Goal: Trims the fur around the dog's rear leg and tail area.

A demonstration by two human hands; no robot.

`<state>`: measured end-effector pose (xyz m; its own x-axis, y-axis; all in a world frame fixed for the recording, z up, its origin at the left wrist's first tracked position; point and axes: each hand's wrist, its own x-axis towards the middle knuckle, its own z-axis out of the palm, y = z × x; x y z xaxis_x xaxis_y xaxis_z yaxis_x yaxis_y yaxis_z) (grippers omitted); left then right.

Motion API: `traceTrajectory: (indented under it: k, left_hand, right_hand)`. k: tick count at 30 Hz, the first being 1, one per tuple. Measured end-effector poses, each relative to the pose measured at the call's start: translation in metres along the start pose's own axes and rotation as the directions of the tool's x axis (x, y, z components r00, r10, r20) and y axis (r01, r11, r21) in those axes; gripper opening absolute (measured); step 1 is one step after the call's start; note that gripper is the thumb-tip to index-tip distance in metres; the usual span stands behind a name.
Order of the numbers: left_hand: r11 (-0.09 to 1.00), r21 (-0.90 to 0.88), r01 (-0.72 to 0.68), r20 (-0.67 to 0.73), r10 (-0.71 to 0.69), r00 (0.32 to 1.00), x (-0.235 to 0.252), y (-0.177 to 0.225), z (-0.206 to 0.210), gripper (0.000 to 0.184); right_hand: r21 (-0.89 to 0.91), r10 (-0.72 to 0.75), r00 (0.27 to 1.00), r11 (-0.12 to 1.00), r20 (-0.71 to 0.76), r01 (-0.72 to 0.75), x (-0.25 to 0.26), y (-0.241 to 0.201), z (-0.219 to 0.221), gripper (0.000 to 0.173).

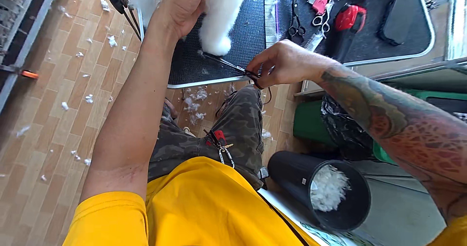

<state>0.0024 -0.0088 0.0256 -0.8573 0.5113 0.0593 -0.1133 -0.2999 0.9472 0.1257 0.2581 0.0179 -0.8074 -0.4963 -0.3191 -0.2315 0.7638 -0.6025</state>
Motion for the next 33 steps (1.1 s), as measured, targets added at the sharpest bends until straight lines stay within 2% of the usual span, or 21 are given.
traceTrajectory:
  k: [3, 6, 9, 13, 19, 25, 30, 33]
  left_hand:
    - [0.999, 0.034, 0.002, 0.033, -0.003, 0.999, -0.005, 0.004, 0.002, 0.026]
    - [0.999, 0.042, -0.021, 0.044, 0.019, 0.999, -0.01, 0.009, 0.004, 0.03]
    - [0.998, 0.054, -0.012, 0.045, 0.01, 0.999, -0.012, 0.01, 0.003, 0.036]
    - [0.998, 0.057, -0.021, 0.054, 0.018, 0.998, -0.014, 0.009, 0.005, 0.037]
    - [0.997, 0.069, -0.034, 0.044, 0.031, 0.999, -0.017, 0.01, 0.003, 0.041]
    - [0.989, 0.134, -0.059, 0.054, 0.052, 0.997, -0.015, 0.005, -0.003, 0.052]
    - [0.988, 0.099, -0.118, 0.182, 0.099, 0.978, -0.022, -0.001, -0.018, 0.035]
    - [0.986, 0.11, -0.128, 0.198, 0.104, 0.975, -0.025, -0.003, -0.019, 0.037]
  right_hand:
    - [0.029, 0.0, 1.0, 1.0, -0.021, 0.001, 0.003, -0.002, 0.002, 0.03]
    - [0.069, 0.057, 0.998, 0.996, -0.01, -0.056, 0.002, -0.006, 0.004, 0.024]
    - [0.086, 0.047, 0.999, 0.995, -0.01, -0.046, 0.0, -0.007, 0.008, 0.022]
    - [0.107, 0.003, 0.999, 0.994, -0.048, 0.002, 0.003, -0.005, 0.014, 0.027]
    - [0.146, 0.078, 0.997, 0.987, -0.023, -0.073, -0.001, -0.014, 0.016, 0.018]
    - [0.187, 0.112, 0.99, 0.978, -0.088, -0.094, 0.005, -0.025, 0.024, 0.016]
    - [0.232, 0.179, 0.983, 0.959, -0.048, -0.164, 0.001, -0.033, 0.025, 0.013]
    - [0.272, 0.159, 0.985, 0.952, -0.063, -0.137, 0.004, -0.035, 0.029, 0.014]
